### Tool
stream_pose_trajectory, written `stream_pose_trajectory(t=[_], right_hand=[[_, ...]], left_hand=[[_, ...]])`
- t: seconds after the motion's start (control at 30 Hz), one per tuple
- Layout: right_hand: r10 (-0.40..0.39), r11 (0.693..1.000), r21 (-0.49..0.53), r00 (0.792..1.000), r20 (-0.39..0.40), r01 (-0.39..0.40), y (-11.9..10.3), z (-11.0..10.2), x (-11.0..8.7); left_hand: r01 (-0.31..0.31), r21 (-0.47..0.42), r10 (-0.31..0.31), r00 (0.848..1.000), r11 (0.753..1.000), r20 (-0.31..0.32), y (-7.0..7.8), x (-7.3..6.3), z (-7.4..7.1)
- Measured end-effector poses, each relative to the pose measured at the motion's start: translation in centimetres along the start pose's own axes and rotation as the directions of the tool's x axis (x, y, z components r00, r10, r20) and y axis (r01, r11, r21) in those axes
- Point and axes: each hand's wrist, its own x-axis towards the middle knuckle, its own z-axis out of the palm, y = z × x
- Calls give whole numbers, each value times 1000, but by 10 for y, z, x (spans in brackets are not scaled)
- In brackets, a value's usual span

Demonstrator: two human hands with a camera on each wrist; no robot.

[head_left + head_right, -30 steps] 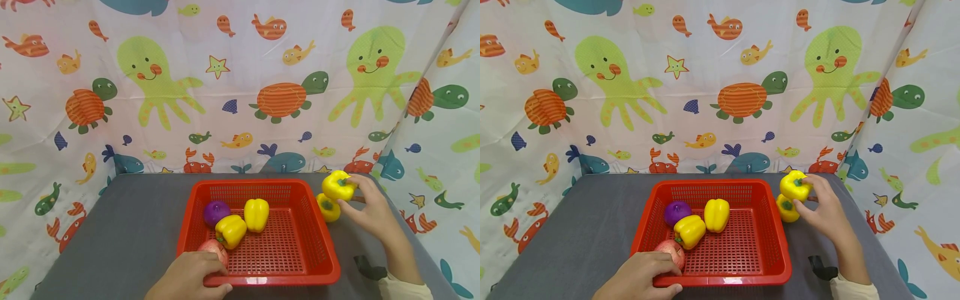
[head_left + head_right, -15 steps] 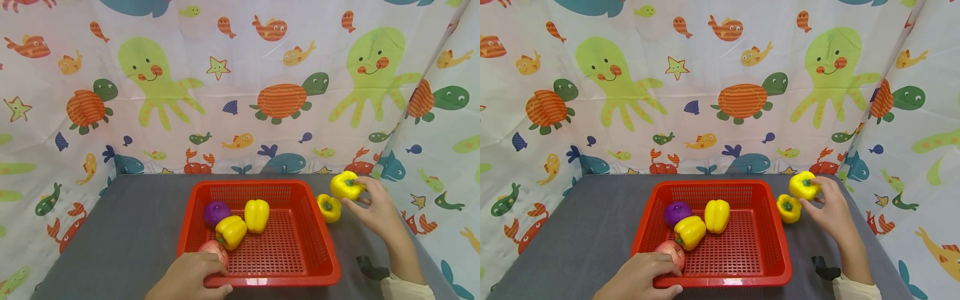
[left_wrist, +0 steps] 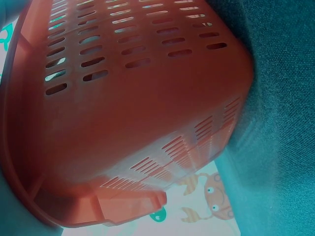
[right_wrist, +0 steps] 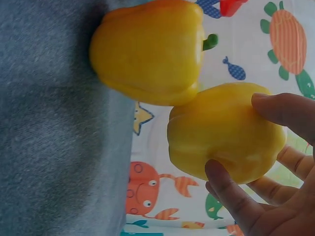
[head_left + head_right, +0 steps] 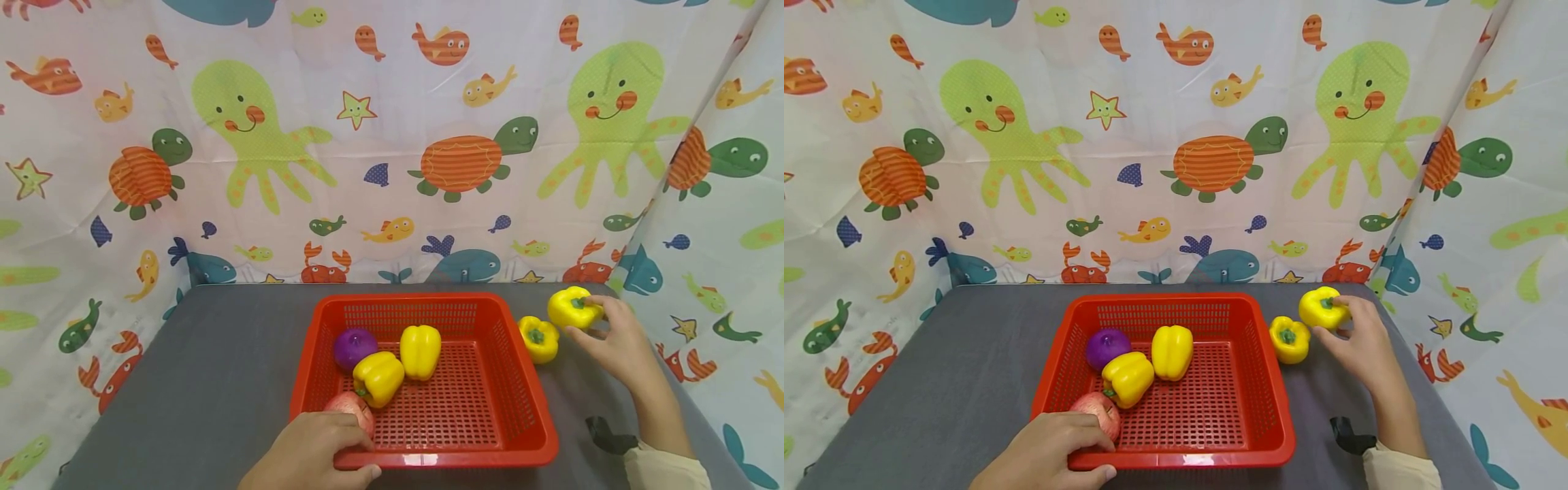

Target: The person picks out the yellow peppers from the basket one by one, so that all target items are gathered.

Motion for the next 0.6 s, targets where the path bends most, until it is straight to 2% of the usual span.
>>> stream_pose_trajectory(t=[0.23, 0.6], right_hand=[[25, 1000, -11, 999, 22, -25, 9, 2, 1], [129, 991, -56, 990, 60, -125, 24, 10, 3]], left_hand=[[-3, 4, 3, 1000, 1000, -5, -1, 0, 0], [10, -21, -10, 1000, 1000, -3, 1, -1, 0]])
